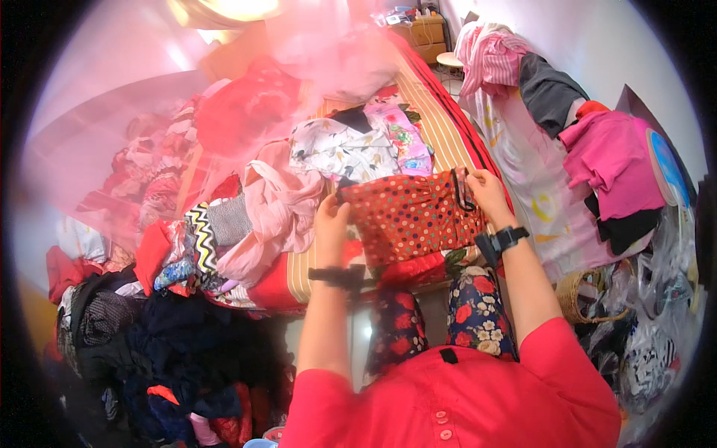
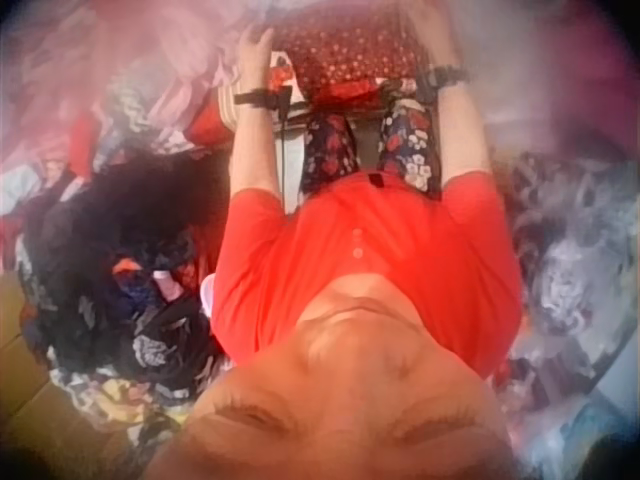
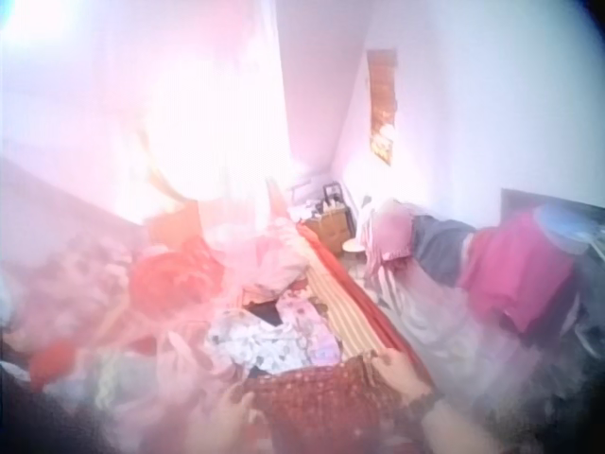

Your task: The person folds several clothing items including black pants, a white patterned shirt, a pink top, a floral dress, and a red striped shirt on a bed.

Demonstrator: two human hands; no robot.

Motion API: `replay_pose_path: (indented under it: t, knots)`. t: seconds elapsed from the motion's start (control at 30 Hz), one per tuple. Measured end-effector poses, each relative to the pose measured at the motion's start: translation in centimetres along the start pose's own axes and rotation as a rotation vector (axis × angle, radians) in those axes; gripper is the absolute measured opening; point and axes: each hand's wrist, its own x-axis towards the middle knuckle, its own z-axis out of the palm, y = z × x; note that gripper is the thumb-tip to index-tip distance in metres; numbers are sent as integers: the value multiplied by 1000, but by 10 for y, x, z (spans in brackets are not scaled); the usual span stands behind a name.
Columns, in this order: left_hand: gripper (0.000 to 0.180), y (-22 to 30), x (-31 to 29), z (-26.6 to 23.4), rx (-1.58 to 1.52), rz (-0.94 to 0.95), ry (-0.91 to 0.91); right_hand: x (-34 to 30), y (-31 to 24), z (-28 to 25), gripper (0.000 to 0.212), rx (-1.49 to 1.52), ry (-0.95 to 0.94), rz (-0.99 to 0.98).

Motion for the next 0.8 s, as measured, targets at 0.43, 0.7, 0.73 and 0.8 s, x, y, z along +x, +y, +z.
replay_pose_path:
  t: [0.43, 0.7, 0.73, 0.8]
  knots:
    - [67, -76, -62, 84, 856, 455, -321, -80, 32, 20, 55, -862, -121, -351]
    - [73, -72, -64, 126, 1151, 438, -340, -59, 51, 28, 36, -1049, -106, -424]
    - [71, -70, -64, 131, 1169, 385, -353, -58, 49, 29, 15, -1077, -66, -481]
    - [68, -72, -63, 135, 1182, 341, -371, -56, 41, 28, 18, -1076, -78, -472]
